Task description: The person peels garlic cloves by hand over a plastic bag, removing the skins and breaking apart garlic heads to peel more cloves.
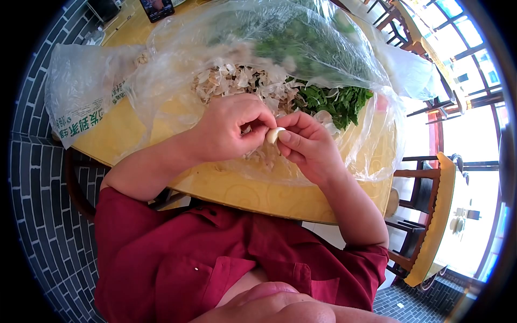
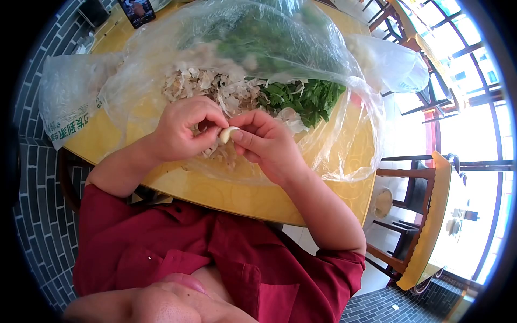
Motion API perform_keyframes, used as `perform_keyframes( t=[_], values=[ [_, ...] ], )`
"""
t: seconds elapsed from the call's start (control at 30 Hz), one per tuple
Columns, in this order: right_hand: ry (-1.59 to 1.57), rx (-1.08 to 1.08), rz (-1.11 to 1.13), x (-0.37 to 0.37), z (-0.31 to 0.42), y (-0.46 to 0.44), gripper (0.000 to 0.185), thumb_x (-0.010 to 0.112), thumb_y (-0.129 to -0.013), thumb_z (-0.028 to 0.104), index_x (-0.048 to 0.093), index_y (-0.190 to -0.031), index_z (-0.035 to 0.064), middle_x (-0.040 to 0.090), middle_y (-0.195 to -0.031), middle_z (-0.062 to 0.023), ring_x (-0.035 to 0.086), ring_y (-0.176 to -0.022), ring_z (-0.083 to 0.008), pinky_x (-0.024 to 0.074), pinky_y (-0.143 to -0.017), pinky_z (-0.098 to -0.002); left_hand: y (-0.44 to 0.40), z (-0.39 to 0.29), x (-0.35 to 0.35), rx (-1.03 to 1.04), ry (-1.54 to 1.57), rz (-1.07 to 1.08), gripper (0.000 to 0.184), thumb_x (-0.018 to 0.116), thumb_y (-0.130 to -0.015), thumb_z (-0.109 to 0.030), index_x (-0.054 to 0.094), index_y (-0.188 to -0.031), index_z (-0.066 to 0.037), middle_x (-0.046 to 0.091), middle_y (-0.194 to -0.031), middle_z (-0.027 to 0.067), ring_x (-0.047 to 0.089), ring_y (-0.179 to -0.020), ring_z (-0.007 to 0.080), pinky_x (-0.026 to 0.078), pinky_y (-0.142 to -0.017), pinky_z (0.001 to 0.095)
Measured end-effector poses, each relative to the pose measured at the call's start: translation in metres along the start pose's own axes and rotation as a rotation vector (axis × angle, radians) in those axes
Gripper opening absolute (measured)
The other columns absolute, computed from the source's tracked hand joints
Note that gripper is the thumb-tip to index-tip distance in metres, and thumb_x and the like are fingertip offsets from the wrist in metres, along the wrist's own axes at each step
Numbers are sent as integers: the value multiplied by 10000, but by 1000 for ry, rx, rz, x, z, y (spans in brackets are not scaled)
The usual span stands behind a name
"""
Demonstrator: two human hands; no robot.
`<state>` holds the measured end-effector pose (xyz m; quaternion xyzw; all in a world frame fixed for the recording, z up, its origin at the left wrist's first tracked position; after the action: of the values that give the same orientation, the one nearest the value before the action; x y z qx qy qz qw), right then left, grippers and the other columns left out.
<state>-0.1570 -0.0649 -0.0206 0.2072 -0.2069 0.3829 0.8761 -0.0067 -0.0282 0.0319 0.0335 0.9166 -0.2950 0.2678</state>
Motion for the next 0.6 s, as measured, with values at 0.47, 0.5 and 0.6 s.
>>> perform_keyframes(
  t=[0.47, 0.5, 0.6],
  values=[
    [70, 21, 7, 5, 2, 2, 297, 674, -843, 131, 522, -1079, 33, 546, -844, 12, 459, -644, -38, 344, -530, -174, 0, -9, -1, 127, -75, -49, 229, 614, -709, 71, 566, -877, -77, 550, -752, 65, 544, -622, 229, 440, -530, 330],
    [73, 8, 2, 4, 2, 1, 301, 675, -843, 132, 519, -1081, 34, 542, -840, 13, 454, -640, -37, 343, -532, -174, 1, -7, -2, 77, -66, -54, 228, 610, -713, 71, 566, -880, -77, 550, -758, 64, 541, -624, 224, 439, -533, 327],
    [66, -19, -19, 0, 3, 0, 312, 679, -840, 133, 512, -1086, 36, 535, -829, 14, 444, -632, -34, 340, -535, -173, 3, -3, -6, -14, -59, -87, 222, 600, -725, 73, 568, -887, -77, 551, -773, 64, 537, -636, 209, 436, -540, 318]
  ],
)
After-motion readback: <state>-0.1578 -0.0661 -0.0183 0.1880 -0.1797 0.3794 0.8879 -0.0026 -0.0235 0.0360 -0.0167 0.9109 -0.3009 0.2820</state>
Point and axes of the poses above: each hand's wrist, its own y-axis away from the middle knuckle, its own x-axis out of the palm, z = x × y, the point moved 5 cm from there along -y, towards the middle knuckle
